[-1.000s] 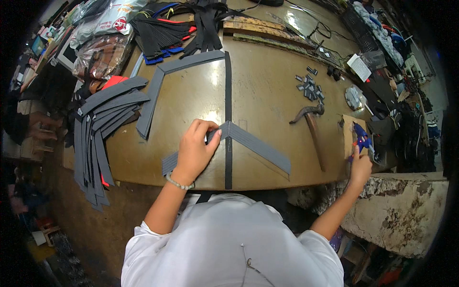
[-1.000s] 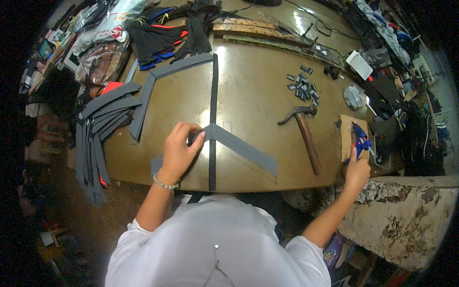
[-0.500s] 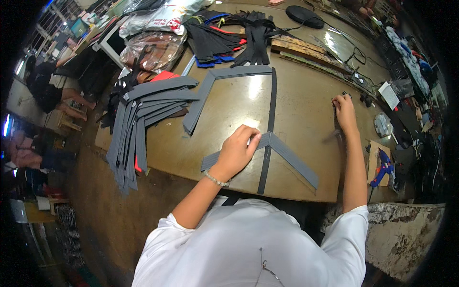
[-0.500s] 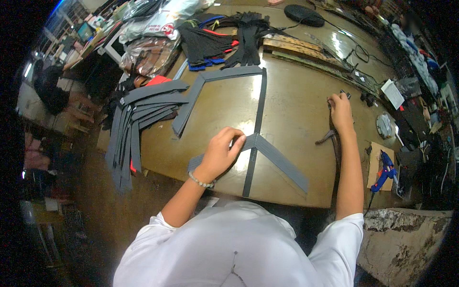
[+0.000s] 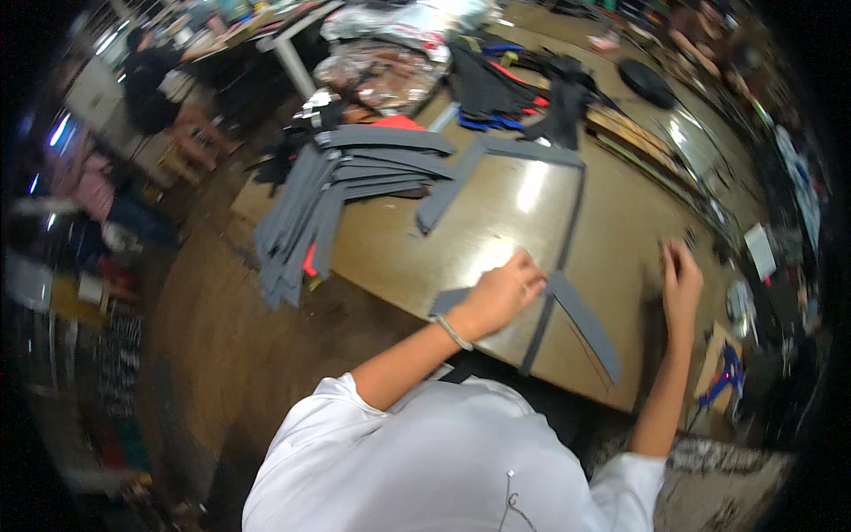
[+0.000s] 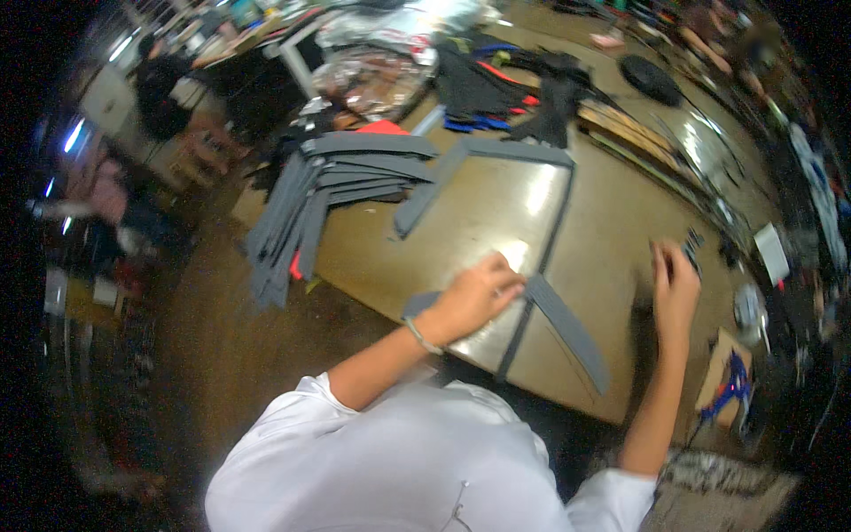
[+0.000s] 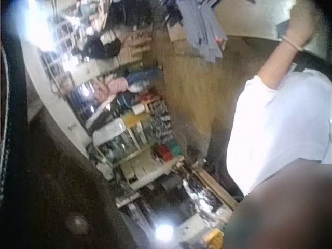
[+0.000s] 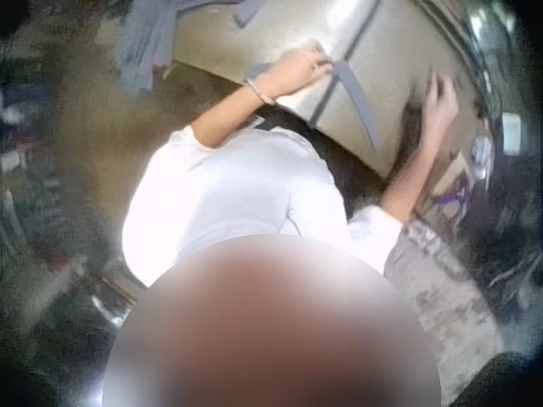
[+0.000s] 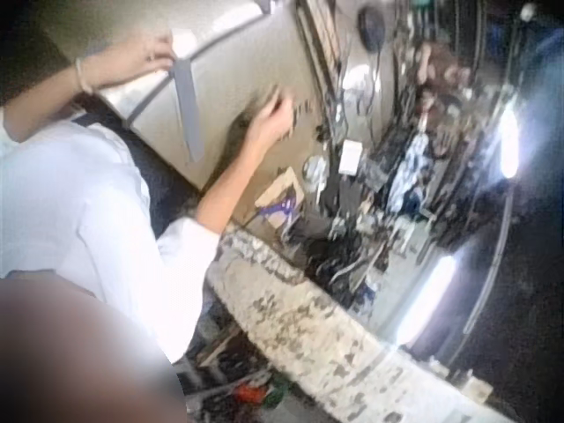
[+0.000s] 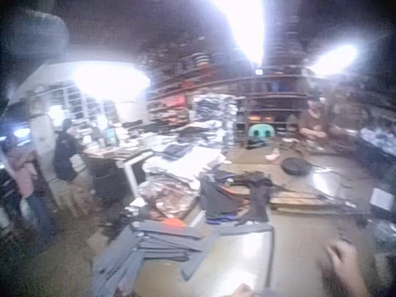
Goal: The person assembles gray fabric strips into a frame-like shape on a workbench. They use a hot glue gun to apply adhesive to the strips and press small rectangular pieces onto the joints to secure them. The person repeatedly picks up strips, applies glue, and attaches them to the growing assembly.
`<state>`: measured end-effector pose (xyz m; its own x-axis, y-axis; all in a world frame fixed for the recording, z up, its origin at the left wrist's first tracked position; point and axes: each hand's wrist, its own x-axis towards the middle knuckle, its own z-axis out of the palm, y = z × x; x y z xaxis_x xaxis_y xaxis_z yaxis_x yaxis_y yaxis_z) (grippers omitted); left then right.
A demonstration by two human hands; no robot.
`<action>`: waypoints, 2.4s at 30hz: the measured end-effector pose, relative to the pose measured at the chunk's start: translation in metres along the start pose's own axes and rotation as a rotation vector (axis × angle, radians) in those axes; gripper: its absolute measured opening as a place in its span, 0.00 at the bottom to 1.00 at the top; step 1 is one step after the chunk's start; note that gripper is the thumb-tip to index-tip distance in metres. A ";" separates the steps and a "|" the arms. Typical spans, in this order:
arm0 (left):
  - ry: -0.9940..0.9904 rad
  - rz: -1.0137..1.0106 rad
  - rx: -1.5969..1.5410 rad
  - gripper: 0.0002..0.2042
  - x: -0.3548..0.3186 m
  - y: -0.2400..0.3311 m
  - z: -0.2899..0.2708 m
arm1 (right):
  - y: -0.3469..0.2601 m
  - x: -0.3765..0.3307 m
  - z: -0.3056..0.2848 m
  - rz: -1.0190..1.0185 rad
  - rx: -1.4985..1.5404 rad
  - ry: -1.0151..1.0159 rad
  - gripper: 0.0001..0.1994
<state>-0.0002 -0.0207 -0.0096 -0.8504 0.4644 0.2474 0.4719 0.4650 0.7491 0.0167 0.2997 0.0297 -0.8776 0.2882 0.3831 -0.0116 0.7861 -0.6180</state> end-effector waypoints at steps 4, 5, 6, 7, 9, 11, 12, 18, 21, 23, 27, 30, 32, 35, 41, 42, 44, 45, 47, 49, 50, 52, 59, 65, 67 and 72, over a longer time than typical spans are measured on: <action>-0.002 0.035 0.016 0.07 -0.010 0.003 0.002 | -0.063 -0.068 0.008 0.181 0.263 -0.116 0.07; -0.012 0.030 0.003 0.06 -0.010 0.003 0.003 | -0.075 -0.080 0.013 0.214 0.270 -0.119 0.07; 0.015 0.041 0.008 0.06 -0.009 0.004 0.002 | -0.085 -0.088 0.019 0.216 0.283 -0.113 0.06; 0.040 0.061 0.002 0.06 -0.009 0.006 0.002 | -0.093 -0.097 0.024 0.218 0.296 -0.089 0.06; 0.084 0.098 -0.052 0.06 -0.010 0.010 0.000 | -0.102 -0.106 0.032 0.220 0.294 -0.069 0.08; 0.131 0.142 -0.146 0.07 -0.014 0.015 -0.008 | -0.105 -0.107 0.038 0.330 0.452 -0.099 0.13; 0.139 0.166 -0.130 0.09 -0.020 0.018 -0.014 | -0.104 -0.105 0.040 0.329 0.481 -0.110 0.13; -0.188 0.299 0.069 0.14 -0.068 0.027 -0.043 | -0.096 -0.097 0.052 0.396 0.554 -0.189 0.10; -0.236 0.341 0.218 0.19 -0.078 0.029 -0.034 | -0.098 -0.098 0.065 0.279 0.391 -0.205 0.09; -0.205 0.347 0.198 0.20 -0.073 0.030 -0.023 | -0.099 -0.098 0.073 0.192 0.287 -0.171 0.09; -0.189 0.307 0.119 0.21 -0.045 0.029 -0.015 | -0.097 -0.097 0.079 0.143 0.298 -0.126 0.09; -0.115 0.220 0.123 0.19 -0.019 0.023 -0.013 | -0.095 -0.095 0.080 0.166 0.297 -0.137 0.09; -0.119 0.183 0.030 0.17 -0.004 0.017 -0.012 | -0.095 -0.094 0.080 0.178 0.297 -0.145 0.09; -0.167 0.177 0.008 0.12 0.002 0.010 -0.008 | -0.097 -0.092 0.079 0.197 0.272 -0.150 0.10; -0.124 0.090 -0.109 0.07 0.005 0.006 0.000 | -0.095 -0.085 0.076 0.199 0.287 -0.191 0.08; -0.110 0.060 -0.121 0.07 0.006 0.006 0.001 | -0.095 -0.085 0.076 0.196 0.290 -0.207 0.08; -0.098 0.005 -0.126 0.07 0.009 0.008 0.003 | -0.093 -0.085 0.075 0.187 0.290 -0.234 0.09; -0.100 -0.020 -0.118 0.08 0.011 0.009 0.004 | -0.093 -0.086 0.075 0.179 0.291 -0.243 0.09; -0.103 -0.054 -0.102 0.09 0.014 0.011 0.004 | -0.091 -0.085 0.073 0.153 0.291 -0.243 0.08; -0.105 -0.069 -0.087 0.11 0.018 0.013 0.004 | -0.088 -0.081 0.070 0.125 0.278 -0.332 0.12; -0.107 -0.083 -0.095 0.12 0.018 0.013 0.003 | -0.086 -0.077 0.068 0.112 0.272 -0.384 0.13; -0.102 -0.116 -0.106 0.14 0.019 0.015 0.003 | -0.080 -0.064 0.064 0.161 0.428 -0.477 0.18; -0.081 -0.148 -0.052 0.17 0.016 0.016 0.005 | -0.063 -0.016 0.080 0.378 0.668 -0.652 0.15; -0.091 -0.152 -0.017 0.17 0.017 0.018 0.004 | -0.068 -0.023 0.091 0.398 0.657 -0.522 0.06; -0.101 -0.156 -0.018 0.17 0.017 0.019 0.003 | -0.068 -0.027 0.091 0.381 0.612 -0.506 0.06; -0.121 -0.108 0.063 0.15 0.015 0.024 0.003 | -0.074 -0.019 0.092 0.401 0.535 -0.511 0.06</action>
<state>-0.0007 -0.0007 0.0106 -0.8645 0.4947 0.0893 0.3964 0.5616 0.7263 -0.0097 0.1854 0.0053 -0.9711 0.1060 -0.2137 0.2351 0.2740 -0.9325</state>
